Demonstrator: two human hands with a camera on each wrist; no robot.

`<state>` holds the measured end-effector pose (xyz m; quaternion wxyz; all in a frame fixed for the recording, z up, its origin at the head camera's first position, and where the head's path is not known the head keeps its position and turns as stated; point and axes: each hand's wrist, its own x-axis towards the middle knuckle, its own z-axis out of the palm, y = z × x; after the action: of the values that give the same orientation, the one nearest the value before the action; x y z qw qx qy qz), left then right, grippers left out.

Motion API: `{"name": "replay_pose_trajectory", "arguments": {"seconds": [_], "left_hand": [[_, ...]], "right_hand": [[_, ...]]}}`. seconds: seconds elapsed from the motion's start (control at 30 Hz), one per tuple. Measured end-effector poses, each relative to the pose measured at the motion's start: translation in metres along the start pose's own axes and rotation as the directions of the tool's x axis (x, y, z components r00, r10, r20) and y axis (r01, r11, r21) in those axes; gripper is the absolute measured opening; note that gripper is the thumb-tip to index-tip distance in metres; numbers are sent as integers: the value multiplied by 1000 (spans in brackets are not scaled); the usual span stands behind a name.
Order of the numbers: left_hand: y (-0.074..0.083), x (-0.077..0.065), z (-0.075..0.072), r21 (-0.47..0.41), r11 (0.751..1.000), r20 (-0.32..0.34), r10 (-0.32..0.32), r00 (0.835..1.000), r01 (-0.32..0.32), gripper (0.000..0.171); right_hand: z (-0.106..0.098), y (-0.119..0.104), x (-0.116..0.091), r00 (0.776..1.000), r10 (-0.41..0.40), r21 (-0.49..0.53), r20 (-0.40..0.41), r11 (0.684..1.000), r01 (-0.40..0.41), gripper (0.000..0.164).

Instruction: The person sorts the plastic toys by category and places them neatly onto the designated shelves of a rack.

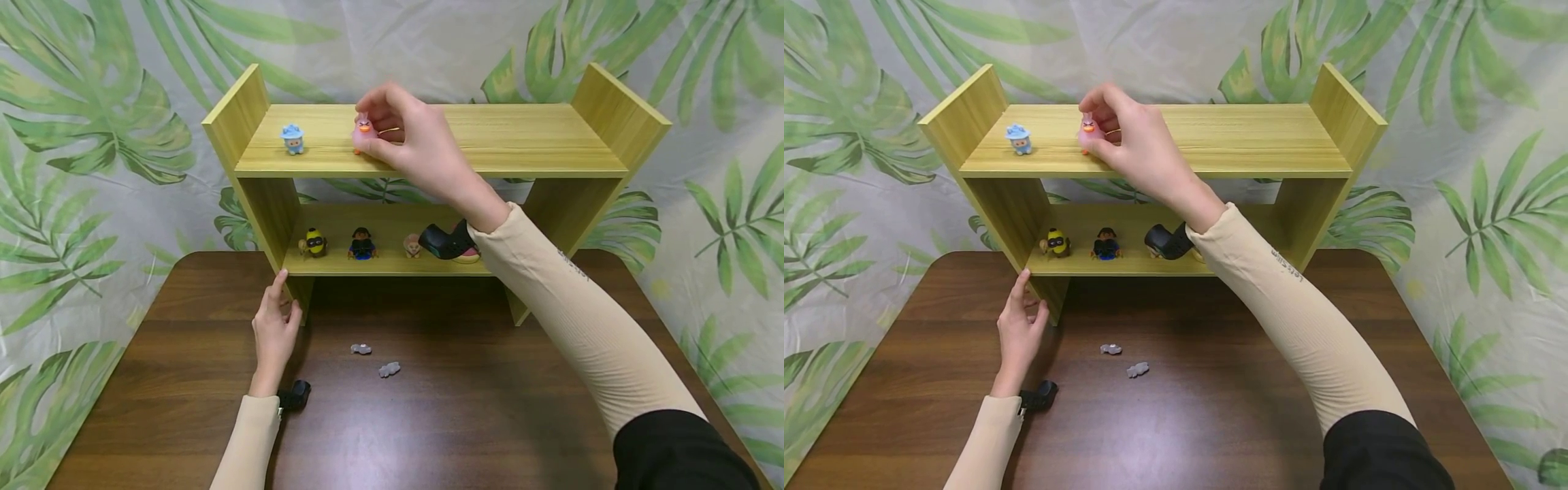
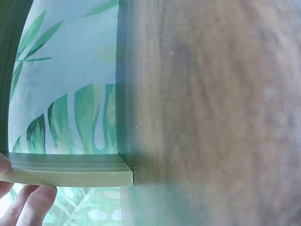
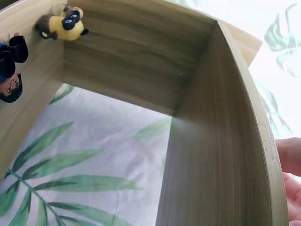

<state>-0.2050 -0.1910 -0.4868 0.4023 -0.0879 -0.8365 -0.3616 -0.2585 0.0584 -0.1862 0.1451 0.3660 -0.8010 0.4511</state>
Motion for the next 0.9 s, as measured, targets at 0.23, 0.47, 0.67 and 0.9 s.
{"name": "replay_pose_trajectory", "arguments": {"seconds": [0.23,0.47,0.67,0.9], "left_hand": [[-1,0,0,2,1000,1,-3,1000,3,73],[0,0,-1,5,1000,5,-4,1000,4,74],[0,0,-2,-1,1000,9,-4,1000,4,73],[2,0,-2,-8,1000,7,-1,1000,1,74]], "right_hand": [[1,0,0,1000,8,-26,14,1000,-7,35],[-1,0,0,1000,22,-26,12,999,-22,35],[-2,-1,0,999,35,-39,15,999,-35,36],[-5,-4,-2,998,55,15,-13,998,-55,33]]}}
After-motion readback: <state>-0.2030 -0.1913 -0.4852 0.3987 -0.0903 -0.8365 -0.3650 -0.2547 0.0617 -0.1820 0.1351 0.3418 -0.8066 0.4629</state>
